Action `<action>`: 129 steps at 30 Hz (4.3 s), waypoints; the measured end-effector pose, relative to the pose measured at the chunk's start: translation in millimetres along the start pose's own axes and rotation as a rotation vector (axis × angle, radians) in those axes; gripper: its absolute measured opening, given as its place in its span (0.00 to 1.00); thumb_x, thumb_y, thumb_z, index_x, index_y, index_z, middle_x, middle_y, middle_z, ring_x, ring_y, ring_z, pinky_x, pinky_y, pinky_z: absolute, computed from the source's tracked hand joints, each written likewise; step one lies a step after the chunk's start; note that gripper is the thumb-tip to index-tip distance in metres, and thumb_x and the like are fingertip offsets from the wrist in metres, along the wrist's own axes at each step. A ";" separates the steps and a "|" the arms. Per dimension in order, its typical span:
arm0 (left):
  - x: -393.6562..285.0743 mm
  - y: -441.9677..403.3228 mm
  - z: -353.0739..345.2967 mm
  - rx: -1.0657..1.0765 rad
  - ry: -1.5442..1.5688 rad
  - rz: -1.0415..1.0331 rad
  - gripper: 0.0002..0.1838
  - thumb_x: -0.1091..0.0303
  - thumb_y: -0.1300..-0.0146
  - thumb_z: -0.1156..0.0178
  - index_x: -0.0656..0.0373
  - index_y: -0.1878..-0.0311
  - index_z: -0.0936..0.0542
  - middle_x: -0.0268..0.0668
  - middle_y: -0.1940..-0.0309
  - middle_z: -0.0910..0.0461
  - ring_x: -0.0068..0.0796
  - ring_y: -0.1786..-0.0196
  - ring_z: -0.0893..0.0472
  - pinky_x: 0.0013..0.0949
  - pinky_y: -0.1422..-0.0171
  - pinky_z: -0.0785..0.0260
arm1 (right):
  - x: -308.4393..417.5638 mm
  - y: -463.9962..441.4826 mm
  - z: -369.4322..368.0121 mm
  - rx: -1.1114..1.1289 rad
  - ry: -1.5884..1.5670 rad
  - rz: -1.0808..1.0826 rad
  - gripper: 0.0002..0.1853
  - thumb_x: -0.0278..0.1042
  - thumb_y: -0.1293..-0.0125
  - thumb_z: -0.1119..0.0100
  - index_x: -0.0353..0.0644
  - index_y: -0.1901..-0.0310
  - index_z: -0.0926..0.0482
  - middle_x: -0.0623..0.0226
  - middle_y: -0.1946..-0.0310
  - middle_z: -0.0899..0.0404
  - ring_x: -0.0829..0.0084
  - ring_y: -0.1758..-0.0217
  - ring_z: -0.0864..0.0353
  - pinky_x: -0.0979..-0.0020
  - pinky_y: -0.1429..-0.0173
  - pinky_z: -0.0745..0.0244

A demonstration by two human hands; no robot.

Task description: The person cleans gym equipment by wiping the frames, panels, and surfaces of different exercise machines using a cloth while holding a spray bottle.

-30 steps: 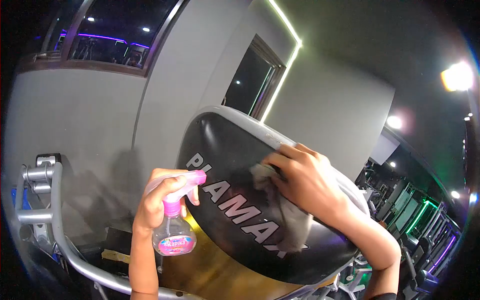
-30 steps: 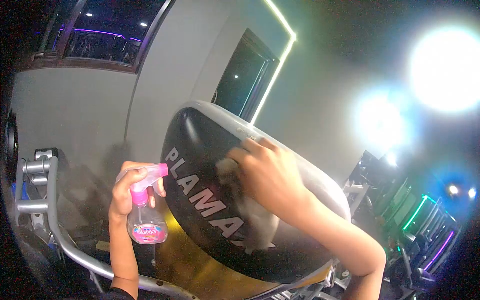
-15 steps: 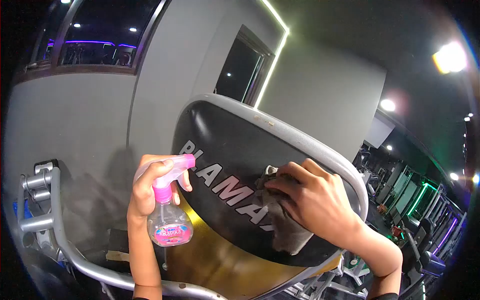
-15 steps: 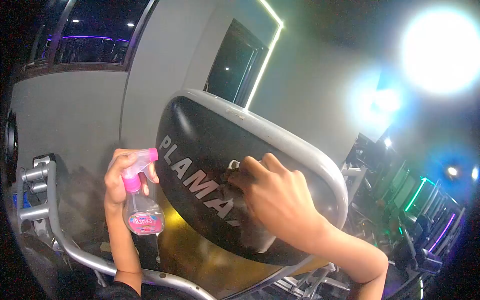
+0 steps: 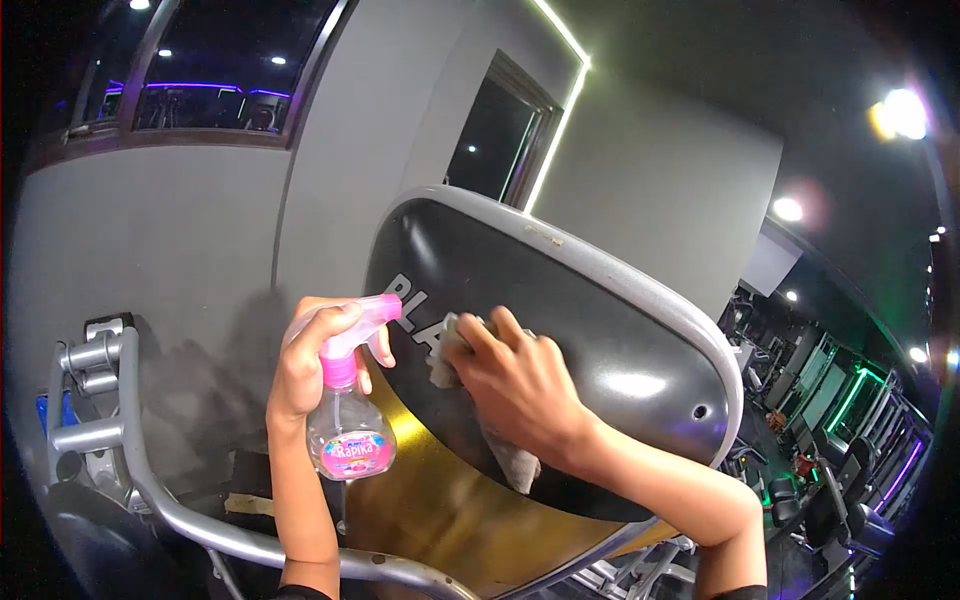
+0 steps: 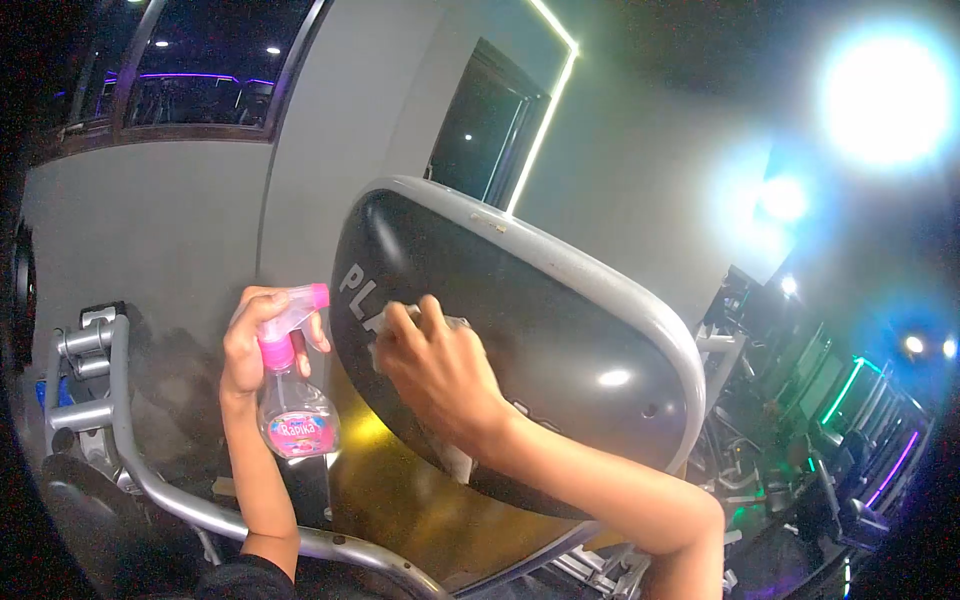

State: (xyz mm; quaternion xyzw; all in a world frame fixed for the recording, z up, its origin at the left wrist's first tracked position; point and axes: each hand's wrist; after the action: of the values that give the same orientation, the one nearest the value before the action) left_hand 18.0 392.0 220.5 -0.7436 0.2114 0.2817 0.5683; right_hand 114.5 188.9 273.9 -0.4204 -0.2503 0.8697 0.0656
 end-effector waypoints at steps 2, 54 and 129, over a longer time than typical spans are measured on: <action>-0.1 1.5 1.7 -0.003 -0.009 0.009 0.26 0.55 0.34 0.51 0.75 0.59 0.18 0.46 0.74 0.18 0.31 0.79 0.21 0.26 0.78 0.28 | 3.1 19.0 19.2 0.046 -0.047 -0.005 0.13 0.30 0.46 0.38 0.49 0.57 0.16 0.72 0.58 0.27 0.71 0.55 0.25 0.73 0.71 0.20; 3.2 5.1 -26.5 0.163 0.005 0.056 0.26 0.56 0.33 0.50 0.76 0.52 0.19 0.46 0.72 0.18 0.30 0.74 0.18 0.26 0.75 0.26 | -48.0 30.1 55.6 0.100 -0.057 -0.220 0.16 0.33 0.48 0.36 0.59 0.55 0.14 0.72 0.60 0.25 0.66 0.52 0.23 0.68 0.65 0.16; 37.3 -6.3 -46.5 0.221 0.229 0.038 0.33 0.48 0.30 0.55 0.76 0.63 0.19 0.53 0.74 0.18 0.35 0.84 0.21 0.28 0.81 0.28 | -21.9 64.8 67.0 -0.009 -0.097 -0.432 0.18 0.38 0.47 0.29 0.47 0.54 0.19 0.67 0.53 0.23 0.63 0.56 0.20 0.62 0.59 0.20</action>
State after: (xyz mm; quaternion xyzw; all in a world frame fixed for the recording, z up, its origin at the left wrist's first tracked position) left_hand 58.3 349.1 209.5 -0.6998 0.3184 0.1806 0.6134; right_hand 83.5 100.3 292.4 -0.3149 -0.3415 0.8534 0.2365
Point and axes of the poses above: each hand's wrist, its own y-axis away from the middle knuckle, its own z-axis out of the back of the hand, x = y × z
